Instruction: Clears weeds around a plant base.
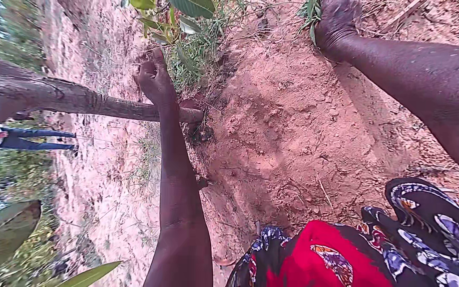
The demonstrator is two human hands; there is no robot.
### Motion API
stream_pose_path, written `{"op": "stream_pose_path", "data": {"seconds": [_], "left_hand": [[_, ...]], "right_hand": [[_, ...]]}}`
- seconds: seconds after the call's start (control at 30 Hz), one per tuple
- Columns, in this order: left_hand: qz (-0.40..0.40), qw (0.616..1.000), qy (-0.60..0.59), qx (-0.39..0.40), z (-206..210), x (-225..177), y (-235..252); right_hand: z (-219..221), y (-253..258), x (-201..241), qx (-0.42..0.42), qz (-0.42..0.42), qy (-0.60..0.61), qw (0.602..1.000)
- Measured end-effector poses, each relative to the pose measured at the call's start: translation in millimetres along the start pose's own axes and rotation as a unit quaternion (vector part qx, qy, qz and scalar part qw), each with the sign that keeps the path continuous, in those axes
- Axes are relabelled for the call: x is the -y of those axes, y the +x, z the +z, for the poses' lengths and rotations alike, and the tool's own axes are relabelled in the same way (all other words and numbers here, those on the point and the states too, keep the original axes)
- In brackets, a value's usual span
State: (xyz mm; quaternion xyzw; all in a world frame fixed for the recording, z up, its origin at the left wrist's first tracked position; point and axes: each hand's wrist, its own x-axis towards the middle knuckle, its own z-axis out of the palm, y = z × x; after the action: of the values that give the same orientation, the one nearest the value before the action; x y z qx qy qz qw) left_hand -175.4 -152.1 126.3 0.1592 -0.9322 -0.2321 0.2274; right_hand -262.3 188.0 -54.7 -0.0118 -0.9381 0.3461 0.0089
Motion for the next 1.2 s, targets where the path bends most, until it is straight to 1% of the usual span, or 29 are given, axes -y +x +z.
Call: {"op": "stream_pose_path", "data": {"seconds": [0.03,0.07,0.13,0.17,0.2,0.3,0.37,0.43,0.47,0.53,0.6,0.63,0.67,0.7,0.77,0.83,0.9,0.97,1.07,1.1,1.13,1.2], "left_hand": [[-0.054,0.996,0.014,0.068,7.8,6.4,-8.5],[-0.102,0.984,0.007,0.144,16.1,11.7,-16.5],[-0.153,0.953,-0.010,0.262,35.5,26.6,-25.1],[-0.159,0.946,0.002,0.283,47.5,38.4,-24.9],[-0.161,0.949,0.014,0.272,58.1,45.8,-25.7],[-0.146,0.962,0.068,0.219,77.0,43.6,-19.3],[-0.145,0.965,0.058,0.211,83.3,44.7,-13.4],[-0.149,0.965,0.003,0.218,85.5,46.4,-9.7],[-0.148,0.961,-0.001,0.232,84.3,44.5,-9.6],[-0.136,0.958,0.038,0.252,84.3,46.6,-7.9],[-0.113,0.965,0.059,0.230,87.6,50.1,-10.2],[-0.102,0.971,0.047,0.209,89.8,53.0,-13.3],[-0.105,0.977,0.013,0.188,91.1,54.3,-17.5],[-0.121,0.977,-0.046,0.169,91.9,54.3,-21.1],[-0.157,0.962,-0.174,0.137,91.9,53.8,-26.4],[-0.178,0.947,-0.248,0.099,91.6,52.6,-32.0],[-0.168,0.949,-0.259,0.061,92.8,51.3,-37.6],[-0.144,0.960,-0.239,0.030,98.0,54.4,-41.5],[-0.139,0.963,-0.231,0.008,100.6,61.4,-44.2],[-0.139,0.959,-0.244,-0.016,98.7,60.5,-45.3],[-0.127,0.955,-0.263,-0.058,95.0,55.8,-45.9],[-0.062,0.945,-0.297,-0.122,71.5,33.5,-43.5]], "right_hand": [[-0.8,-0.1,0.8,0.001,0.001,-0.002,1.000],[-1.2,-0.6,0.9,0.002,0.002,-0.002,1.000],[-1.4,-1.2,0.9,0.001,0.004,0.000,1.000],[-1.0,-1.0,1.1,0.001,0.007,0.001,1.000],[-0.2,-1.4,1.1,0.002,0.008,0.001,1.000],[-0.8,-0.1,0.5,-0.001,0.007,-0.003,1.000],[-0.1,-0.5,0.1,0.002,0.006,-0.006,1.000],[1.0,0.6,-1.3,-0.003,0.000,-0.006,1.000],[1.6,0.8,-1.7,-0.007,-0.002,-0.002,1.000],[1.2,0.3,-1.3,-0.004,-0.003,0.003,1.000],[1.3,0.2,-1.3,-0.001,-0.002,0.001,1.000],[1.6,-0.2,-1.0,0.000,0.000,0.003,1.000],[1.5,-0.4,-0.6,-0.001,0.001,0.005,1.000],[0.7,-0.6,-0.1,-0.003,-0.001,0.010,1.000],[-0.8,-1.5,0.3,-0.005,0.000,0.016,1.000],[0.4,-1.9,0.1,-0.004,-0.001,0.012,1.000],[0.0,-1.4,1.3,-0.003,-0.003,0.013,1.000],[-1.0,-1.6,0.7,-0.001,-0.002,0.016,1.000],[-0.3,-2.0,0.6,-0.002,-0.001,0.014,1.000],[0.2,-1.5,1.1,-0.003,-0.002,0.015,1.000],[-0.5,-1.1,1.4,-0.004,-0.002,0.016,1.000],[-2.5,-0.8,-1.3,-0.004,-0.007,0.013,1.000]]}}
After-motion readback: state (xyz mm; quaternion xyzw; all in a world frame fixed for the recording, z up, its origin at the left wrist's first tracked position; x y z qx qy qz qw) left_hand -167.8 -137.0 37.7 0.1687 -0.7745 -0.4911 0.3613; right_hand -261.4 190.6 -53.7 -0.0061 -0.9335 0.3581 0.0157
